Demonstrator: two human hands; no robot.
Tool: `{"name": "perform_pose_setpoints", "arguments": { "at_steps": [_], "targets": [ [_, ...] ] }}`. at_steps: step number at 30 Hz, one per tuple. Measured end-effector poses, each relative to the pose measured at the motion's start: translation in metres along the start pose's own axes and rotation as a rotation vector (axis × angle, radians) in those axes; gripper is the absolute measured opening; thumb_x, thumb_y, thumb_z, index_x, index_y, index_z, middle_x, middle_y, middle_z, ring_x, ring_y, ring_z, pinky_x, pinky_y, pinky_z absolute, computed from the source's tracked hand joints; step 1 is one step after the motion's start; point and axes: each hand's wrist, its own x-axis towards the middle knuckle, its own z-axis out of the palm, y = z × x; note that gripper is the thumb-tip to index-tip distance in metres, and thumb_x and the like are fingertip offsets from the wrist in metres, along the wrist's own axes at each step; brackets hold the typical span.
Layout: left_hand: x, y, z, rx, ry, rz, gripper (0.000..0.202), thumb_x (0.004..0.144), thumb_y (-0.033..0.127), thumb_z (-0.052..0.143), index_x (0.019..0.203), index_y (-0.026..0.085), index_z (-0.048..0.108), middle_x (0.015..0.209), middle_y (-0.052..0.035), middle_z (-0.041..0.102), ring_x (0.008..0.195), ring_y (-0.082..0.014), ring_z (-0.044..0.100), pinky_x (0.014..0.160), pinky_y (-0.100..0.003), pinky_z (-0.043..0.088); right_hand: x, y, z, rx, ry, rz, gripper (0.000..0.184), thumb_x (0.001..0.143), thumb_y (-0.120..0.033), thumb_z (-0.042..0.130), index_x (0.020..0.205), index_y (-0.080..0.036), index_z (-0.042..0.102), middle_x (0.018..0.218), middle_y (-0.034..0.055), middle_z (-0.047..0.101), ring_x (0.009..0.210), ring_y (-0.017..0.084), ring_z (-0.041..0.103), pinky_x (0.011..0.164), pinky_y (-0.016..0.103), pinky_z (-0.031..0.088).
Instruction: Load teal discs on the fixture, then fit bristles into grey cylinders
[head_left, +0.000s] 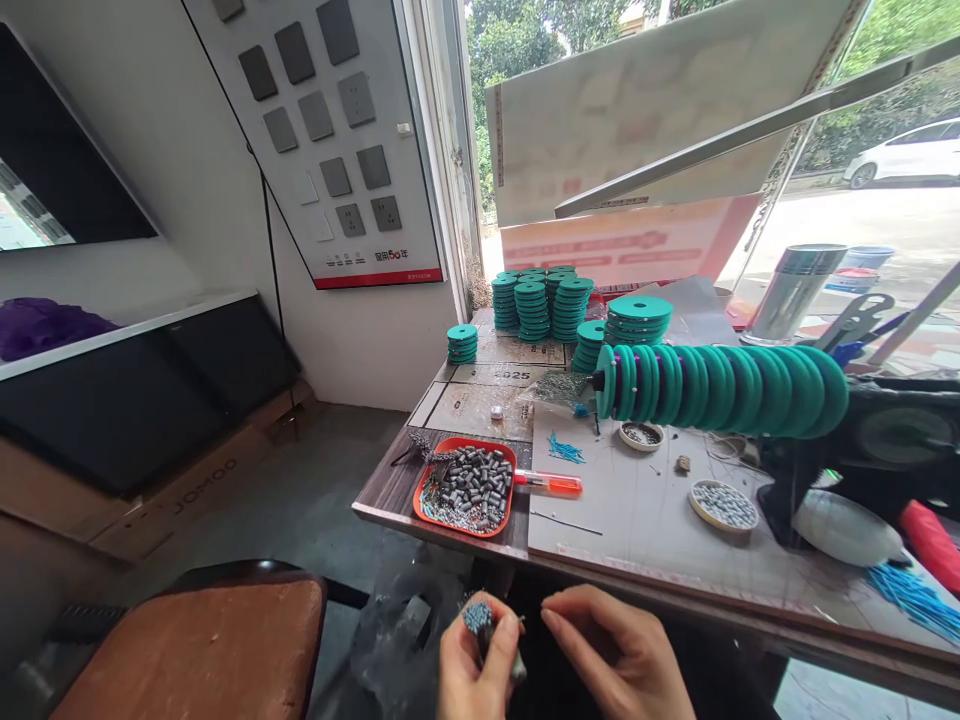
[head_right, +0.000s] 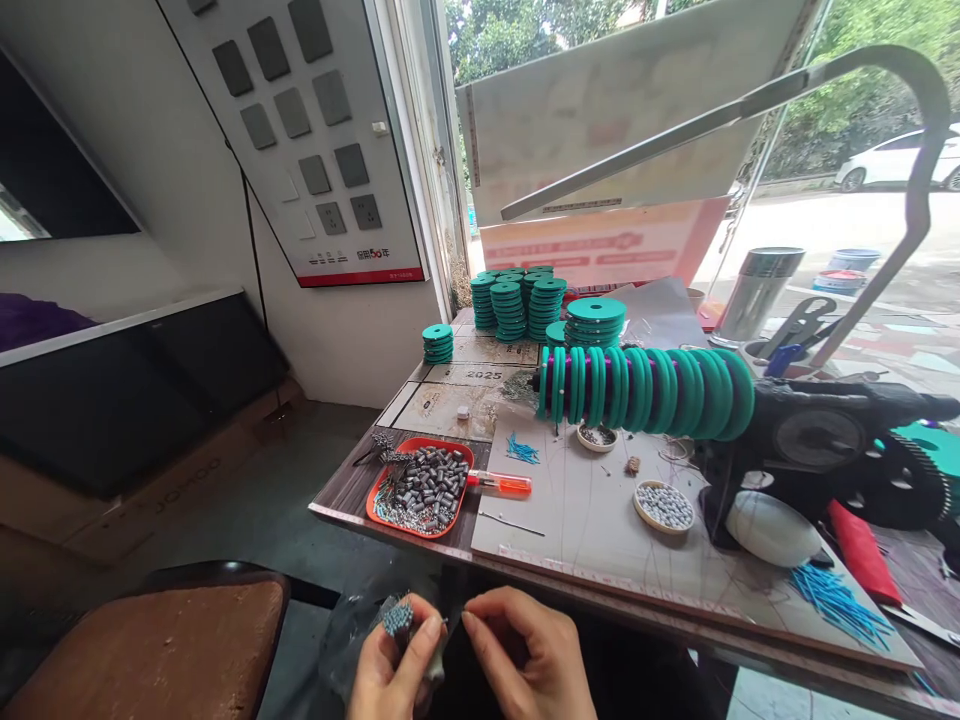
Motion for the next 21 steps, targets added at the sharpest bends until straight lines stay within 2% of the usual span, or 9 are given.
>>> {"name": "perform_pose_setpoints", "arguments": {
  "at_steps": [2,4,6,7,9,12,14,16,21],
  "targets": [
    [0.0026,-0.0006,-0.0008,-0.007,0.010,0.002,0.063,0.032,0.061,0.075,0.060,0.011,0.049,0.050,0.0071,0.041,0.046,0.0040,0.036,0.039,-0.008,0.019,-0.0012,0.0010,0.0012,-0.129,0.116,-0.230,0.024,0.081,-0.030,0.047,0.076,-0.013,0.064,0.068,-0.0011,0.057,0.061,-0.010,0.049,0.059,-0.007,0.035],
    [0.0039,-0.0008,-0.0013,-0.018,0.025,0.015,0.063,0.032,0.061,0.075,0.060,0.010,0.049,0.050,0.0072,0.041,0.047,0.0041,0.037,0.042,-0.007,0.025,-0.0019,0.0007,0.0030,-0.256,0.235,-0.440,0.016,0.078,-0.019,0.050,0.070,-0.013,0.063,0.059,-0.0023,0.053,0.056,-0.010,0.045,0.056,-0.004,0.032],
    [0.0040,-0.0007,-0.0015,-0.027,0.031,0.014,0.062,0.032,0.059,0.076,0.061,0.011,0.050,0.049,0.0076,0.041,0.046,0.0042,0.037,0.044,-0.007,0.028,-0.0021,0.0005,0.0047,-0.327,0.304,-0.553,0.013,0.075,-0.014,0.052,0.066,-0.013,0.062,0.054,-0.0026,0.049,0.054,-0.009,0.041,0.055,-0.001,0.029],
    [0.0035,-0.0006,-0.0014,-0.029,0.030,0.006,0.062,0.032,0.059,0.076,0.061,0.011,0.050,0.049,0.0077,0.041,0.045,0.0043,0.036,0.043,-0.008,0.027,-0.0020,0.0007,0.0051,-0.328,0.296,-0.563,0.013,0.075,-0.013,0.052,0.067,-0.013,0.062,0.054,-0.0027,0.049,0.054,-0.009,0.041,0.055,-0.001,0.030],
    [0.0019,-0.0003,-0.0006,-0.032,0.021,-0.016,0.062,0.031,0.059,0.076,0.063,0.011,0.051,0.049,0.0075,0.043,0.044,0.0041,0.035,0.041,-0.009,0.026,-0.0017,0.0013,0.0053,-0.249,0.198,-0.466,0.015,0.078,-0.017,0.050,0.072,-0.014,0.063,0.060,-0.0026,0.054,0.057,-0.009,0.045,0.057,-0.004,0.033],
    [-0.0012,0.0002,0.0020,-0.047,0.003,-0.035,0.063,0.031,0.059,0.076,0.063,0.010,0.051,0.049,0.0077,0.043,0.043,0.0043,0.035,0.042,-0.008,0.026,-0.0007,0.0006,0.0044,-0.020,-0.026,-0.084,0.029,0.082,-0.035,0.044,0.084,-0.014,0.065,0.074,-0.0006,0.060,0.063,-0.010,0.051,0.059,-0.008,0.036],
    [-0.0028,0.0000,0.0038,-0.053,0.006,-0.048,0.064,0.029,0.059,0.076,0.063,0.010,0.052,0.048,0.0083,0.041,0.043,0.0046,0.034,0.042,-0.008,0.026,0.0003,-0.0014,0.0038,0.107,-0.122,0.122,0.041,0.080,-0.047,0.045,0.087,-0.012,0.065,0.077,0.0014,0.060,0.064,-0.009,0.050,0.059,-0.008,0.035],
    [-0.0036,-0.0008,0.0049,-0.050,0.015,-0.050,0.066,0.028,0.060,0.076,0.064,0.010,0.052,0.047,0.0084,0.041,0.042,0.0048,0.034,0.042,-0.008,0.026,0.0013,-0.0040,0.0035,0.174,-0.158,0.213,0.049,0.076,-0.053,0.047,0.087,-0.009,0.064,0.076,0.0029,0.059,0.063,-0.009,0.047,0.058,-0.008,0.034],
    [-0.0052,-0.0026,0.0048,-0.033,0.066,-0.029,0.070,0.027,0.060,0.076,0.070,0.010,0.053,0.050,0.0075,0.048,0.043,0.0036,0.038,0.043,-0.007,0.031,0.0025,-0.0075,0.0050,0.220,-0.160,0.265,0.058,0.073,-0.059,0.047,0.083,-0.004,0.061,0.071,0.0041,0.055,0.061,-0.008,0.040,0.057,-0.005,0.032]
  ]
}}
